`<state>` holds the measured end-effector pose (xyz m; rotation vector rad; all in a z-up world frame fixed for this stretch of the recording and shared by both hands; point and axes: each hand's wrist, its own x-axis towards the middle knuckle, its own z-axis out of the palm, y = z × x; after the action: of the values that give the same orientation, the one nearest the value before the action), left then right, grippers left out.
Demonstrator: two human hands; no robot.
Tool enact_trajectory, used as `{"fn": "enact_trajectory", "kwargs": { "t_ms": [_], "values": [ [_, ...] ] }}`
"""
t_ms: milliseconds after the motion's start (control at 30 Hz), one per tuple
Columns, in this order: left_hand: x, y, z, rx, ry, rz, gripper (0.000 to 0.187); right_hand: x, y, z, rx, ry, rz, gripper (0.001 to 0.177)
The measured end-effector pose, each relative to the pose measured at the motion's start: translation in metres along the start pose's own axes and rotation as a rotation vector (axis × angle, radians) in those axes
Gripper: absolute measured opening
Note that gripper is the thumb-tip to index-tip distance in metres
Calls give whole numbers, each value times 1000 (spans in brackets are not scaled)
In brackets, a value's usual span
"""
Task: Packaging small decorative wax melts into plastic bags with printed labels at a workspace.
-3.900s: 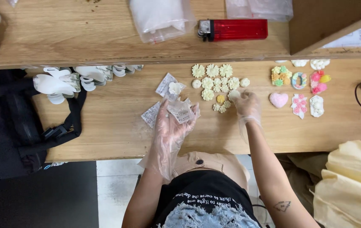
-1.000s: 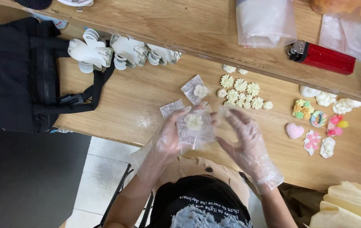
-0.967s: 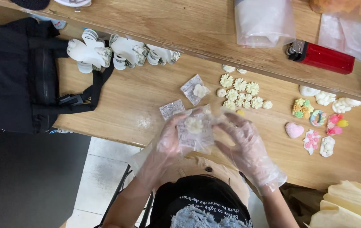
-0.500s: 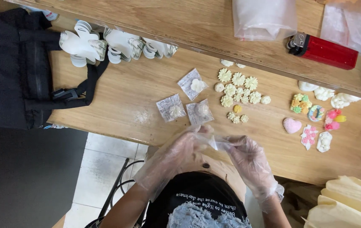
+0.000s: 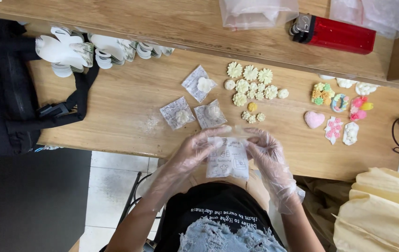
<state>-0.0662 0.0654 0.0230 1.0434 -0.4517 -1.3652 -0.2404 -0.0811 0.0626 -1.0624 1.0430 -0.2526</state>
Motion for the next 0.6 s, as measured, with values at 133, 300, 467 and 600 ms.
{"fn": "enact_trajectory", "kwargs": {
  "t_ms": [133, 300, 467, 600],
  "values": [
    [0, 0, -5, -12, 29, -98, 34, 8, 6, -15, -108, -61, -73, 18],
    [-1, -19, -26, -88, 51, -276, 23, 8, 7, -26, -72, -148, -99, 13],
    [-6, 12, -11, -284, 134, -357, 31, 9, 11, -32, -79, -225, -117, 7],
    [0, -35, -29, 37, 16, -172, 24, 1, -11, -26, -12, -300, -66, 5]
  ]
}}
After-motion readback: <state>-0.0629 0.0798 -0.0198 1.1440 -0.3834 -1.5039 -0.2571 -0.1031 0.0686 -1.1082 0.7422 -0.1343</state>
